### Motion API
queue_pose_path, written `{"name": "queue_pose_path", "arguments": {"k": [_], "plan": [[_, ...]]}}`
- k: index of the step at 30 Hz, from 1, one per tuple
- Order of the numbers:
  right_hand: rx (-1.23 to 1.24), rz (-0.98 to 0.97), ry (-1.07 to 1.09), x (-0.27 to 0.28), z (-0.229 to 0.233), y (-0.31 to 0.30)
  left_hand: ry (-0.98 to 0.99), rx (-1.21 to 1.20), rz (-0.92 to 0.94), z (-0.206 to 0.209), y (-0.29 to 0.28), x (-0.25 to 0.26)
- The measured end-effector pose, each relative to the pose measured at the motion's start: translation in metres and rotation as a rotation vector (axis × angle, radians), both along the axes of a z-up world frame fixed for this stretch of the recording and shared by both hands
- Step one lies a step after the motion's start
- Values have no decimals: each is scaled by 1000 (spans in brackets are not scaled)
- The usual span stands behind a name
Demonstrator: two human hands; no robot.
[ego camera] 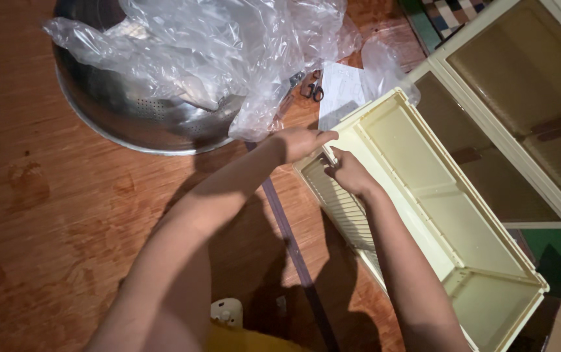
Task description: The person assembles a beige plastic storage shelf by inserting side panels into the base, securing them with small plastic fasteners, and then placing a translucent lid on top. The person handles the shelf components and fasteners by hand.
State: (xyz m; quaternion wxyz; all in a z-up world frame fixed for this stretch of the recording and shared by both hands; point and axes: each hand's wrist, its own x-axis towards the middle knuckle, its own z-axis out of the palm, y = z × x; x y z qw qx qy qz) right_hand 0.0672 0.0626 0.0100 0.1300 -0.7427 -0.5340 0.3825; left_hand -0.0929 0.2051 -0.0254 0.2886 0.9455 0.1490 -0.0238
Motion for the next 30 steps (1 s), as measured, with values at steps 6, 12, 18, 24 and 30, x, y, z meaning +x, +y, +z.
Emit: {"name": "queue_pose_path", "arguments": {"k": [6,12,18,24,30], "plan": [[-11,19,-40,-2,2,6,-28,-59,-13,4,9,2],[104,8,52,-7,-1,2,-64,63,-48,11,6,8],[138,24,45,-8,-5,1,-177,-147,18,13,14,8],[127,-3,-66,-8,-8,4,-172,-199,-26,33,24,13],[86,37,-152,-8,-9,2,54,-128,-71,49,22,19]]}}
